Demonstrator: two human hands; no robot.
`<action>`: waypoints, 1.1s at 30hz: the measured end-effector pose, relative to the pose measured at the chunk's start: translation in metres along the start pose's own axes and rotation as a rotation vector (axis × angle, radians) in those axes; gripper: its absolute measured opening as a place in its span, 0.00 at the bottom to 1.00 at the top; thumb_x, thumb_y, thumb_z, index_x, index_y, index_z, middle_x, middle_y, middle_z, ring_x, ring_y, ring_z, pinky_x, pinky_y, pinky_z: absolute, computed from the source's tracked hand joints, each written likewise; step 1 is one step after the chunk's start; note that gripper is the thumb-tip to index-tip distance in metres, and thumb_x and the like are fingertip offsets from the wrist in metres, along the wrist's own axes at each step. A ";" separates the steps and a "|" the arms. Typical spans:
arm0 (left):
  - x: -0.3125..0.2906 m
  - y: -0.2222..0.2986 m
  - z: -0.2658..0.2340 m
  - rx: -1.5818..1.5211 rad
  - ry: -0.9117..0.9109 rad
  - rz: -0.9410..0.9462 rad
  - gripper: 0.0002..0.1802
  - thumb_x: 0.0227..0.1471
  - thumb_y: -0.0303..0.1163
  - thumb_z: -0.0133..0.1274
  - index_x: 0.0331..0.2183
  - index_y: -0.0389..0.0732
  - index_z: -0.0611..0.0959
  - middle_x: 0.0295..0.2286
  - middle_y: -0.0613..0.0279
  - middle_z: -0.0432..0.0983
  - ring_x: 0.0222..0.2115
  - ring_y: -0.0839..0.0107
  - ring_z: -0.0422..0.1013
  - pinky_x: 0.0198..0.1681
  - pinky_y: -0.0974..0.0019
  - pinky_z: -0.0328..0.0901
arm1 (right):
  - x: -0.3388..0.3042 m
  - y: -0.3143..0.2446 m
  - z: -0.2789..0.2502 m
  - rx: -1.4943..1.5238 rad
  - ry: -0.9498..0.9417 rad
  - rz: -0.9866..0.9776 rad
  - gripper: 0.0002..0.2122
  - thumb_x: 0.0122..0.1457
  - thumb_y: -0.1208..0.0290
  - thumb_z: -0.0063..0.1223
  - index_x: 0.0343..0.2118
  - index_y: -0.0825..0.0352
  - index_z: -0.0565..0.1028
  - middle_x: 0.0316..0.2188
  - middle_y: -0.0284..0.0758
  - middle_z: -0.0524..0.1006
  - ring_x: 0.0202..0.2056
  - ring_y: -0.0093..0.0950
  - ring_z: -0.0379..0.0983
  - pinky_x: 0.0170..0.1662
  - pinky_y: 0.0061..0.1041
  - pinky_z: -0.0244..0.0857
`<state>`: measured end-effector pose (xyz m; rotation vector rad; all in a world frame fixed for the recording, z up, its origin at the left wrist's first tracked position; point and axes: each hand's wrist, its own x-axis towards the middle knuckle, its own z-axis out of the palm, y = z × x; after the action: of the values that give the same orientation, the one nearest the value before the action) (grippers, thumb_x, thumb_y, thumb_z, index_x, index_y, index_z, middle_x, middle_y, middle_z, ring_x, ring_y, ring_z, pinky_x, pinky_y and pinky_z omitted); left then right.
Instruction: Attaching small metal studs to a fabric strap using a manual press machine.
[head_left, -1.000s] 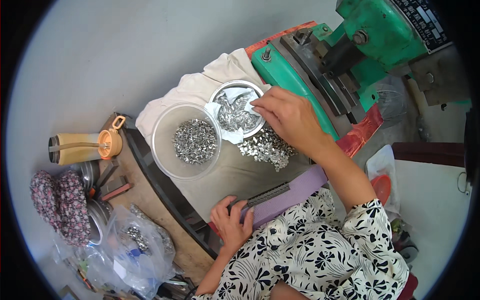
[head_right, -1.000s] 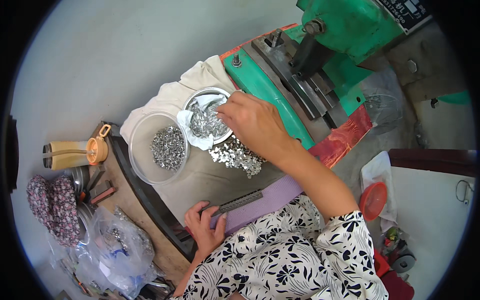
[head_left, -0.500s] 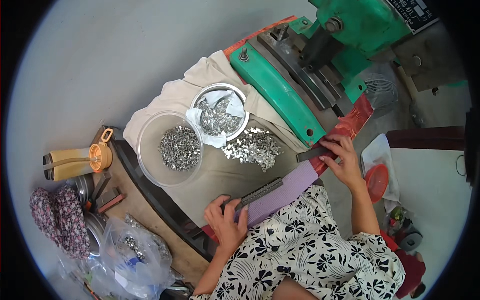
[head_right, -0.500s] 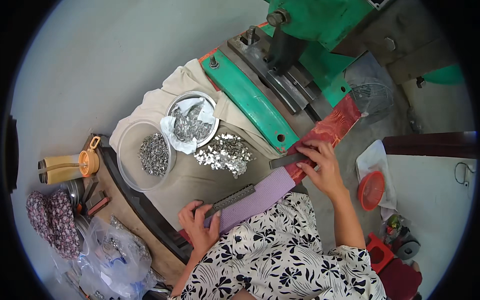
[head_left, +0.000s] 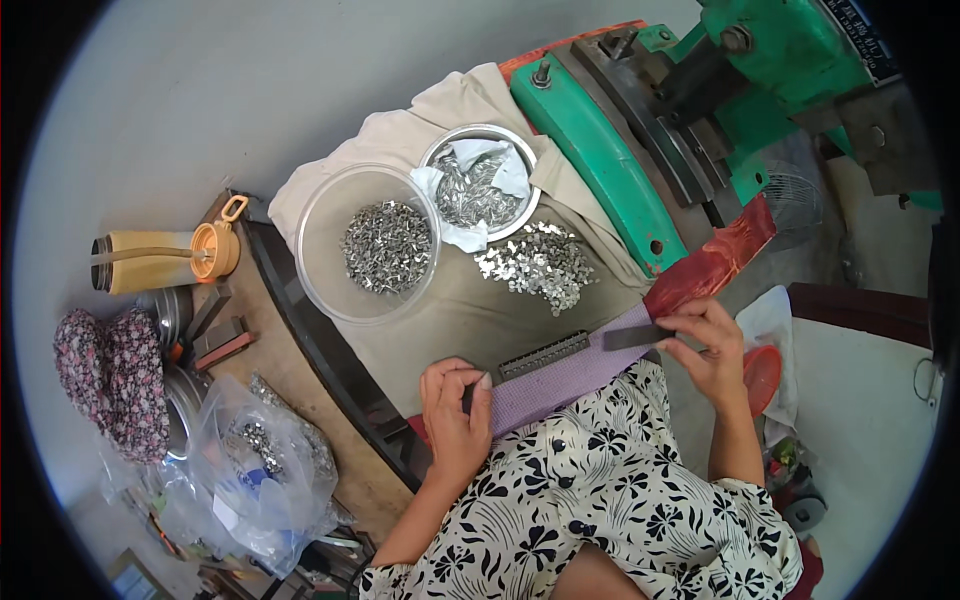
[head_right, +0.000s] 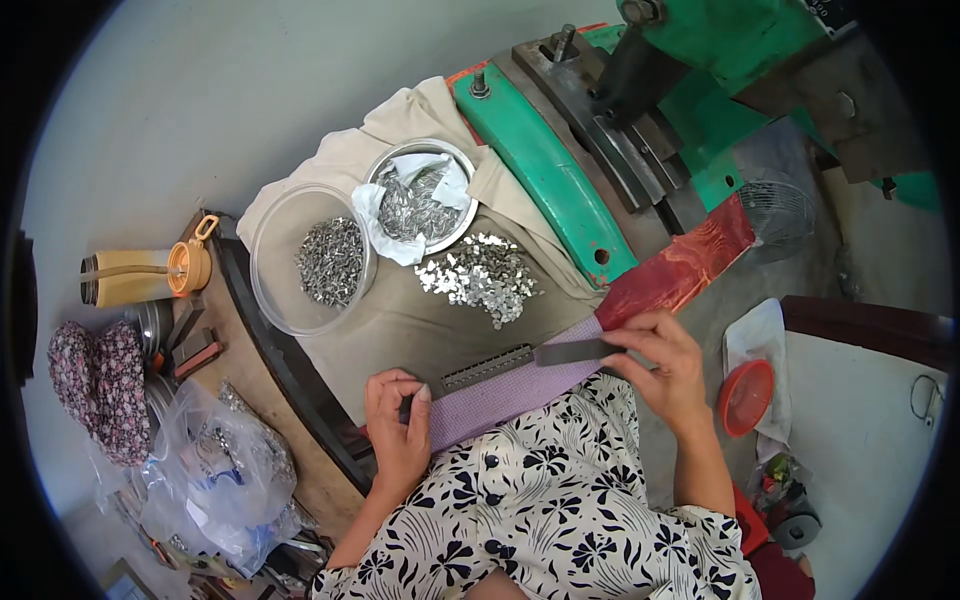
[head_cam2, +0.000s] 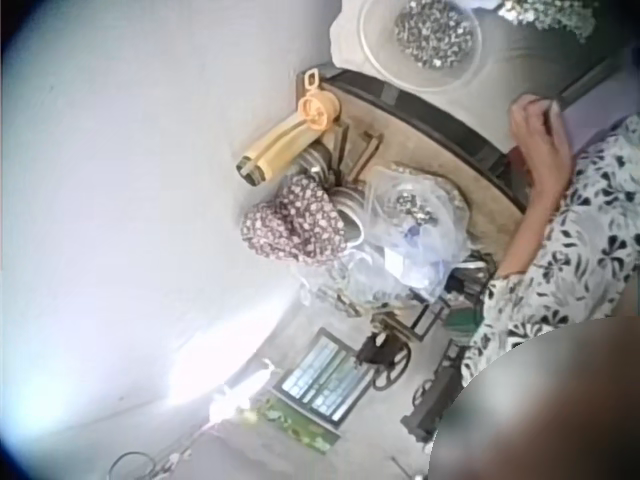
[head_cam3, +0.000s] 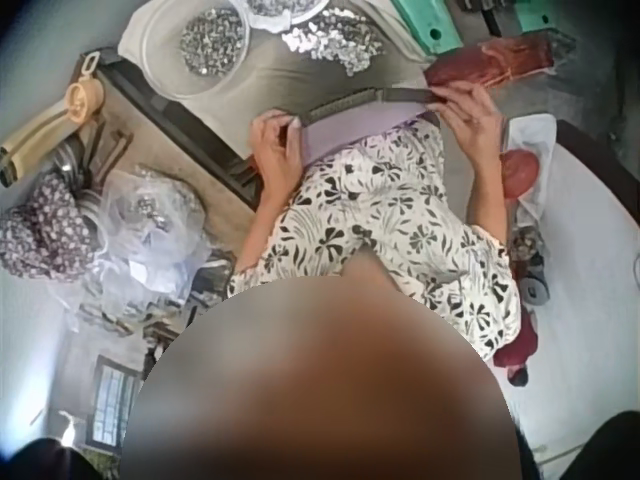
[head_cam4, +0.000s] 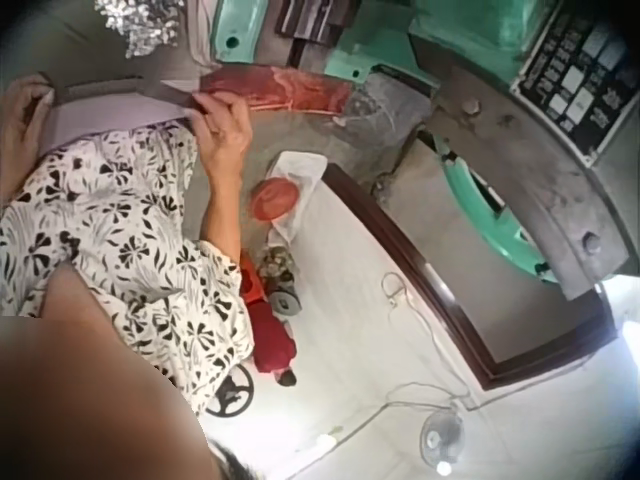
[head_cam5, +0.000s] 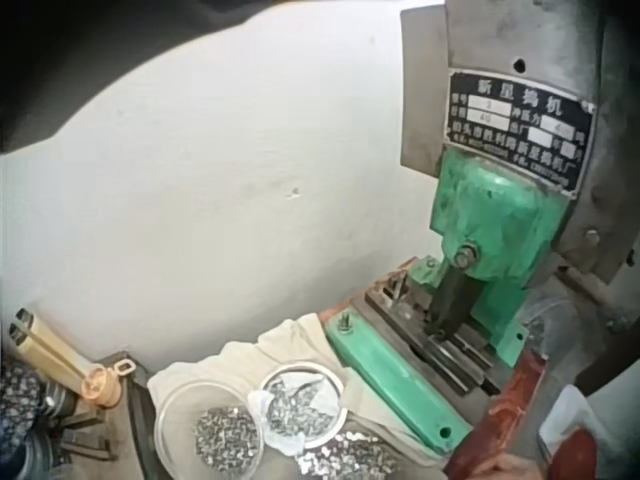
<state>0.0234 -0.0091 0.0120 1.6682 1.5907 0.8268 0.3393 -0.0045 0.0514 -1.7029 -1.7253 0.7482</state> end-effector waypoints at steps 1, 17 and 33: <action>0.001 0.001 0.000 0.002 0.003 -0.002 0.06 0.52 0.23 0.56 0.33 0.35 0.76 0.37 0.52 0.71 0.40 0.53 0.67 0.46 0.57 0.61 | 0.003 -0.007 0.006 0.002 -0.043 -0.026 0.15 0.42 0.79 0.69 0.37 0.66 0.83 0.34 0.34 0.75 0.36 0.27 0.74 0.39 0.24 0.67; 0.011 0.015 0.001 0.135 -0.083 -0.005 0.07 0.52 0.29 0.58 0.30 0.36 0.78 0.37 0.54 0.70 0.40 0.55 0.66 0.44 0.57 0.59 | 0.038 -0.040 0.060 -0.067 -0.335 -0.298 0.12 0.47 0.75 0.66 0.37 0.66 0.82 0.33 0.32 0.74 0.38 0.32 0.73 0.39 0.30 0.71; 0.010 0.021 0.002 0.147 -0.105 -0.038 0.07 0.48 0.28 0.60 0.28 0.37 0.78 0.38 0.56 0.69 0.42 0.56 0.66 0.45 0.58 0.58 | 0.024 -0.027 0.064 -0.065 -0.194 -0.149 0.15 0.48 0.70 0.67 0.40 0.67 0.82 0.31 0.35 0.73 0.35 0.33 0.72 0.37 0.30 0.68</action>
<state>0.0372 0.0000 0.0279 1.7474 1.6385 0.6051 0.2735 0.0200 0.0291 -1.5653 -2.0042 0.8190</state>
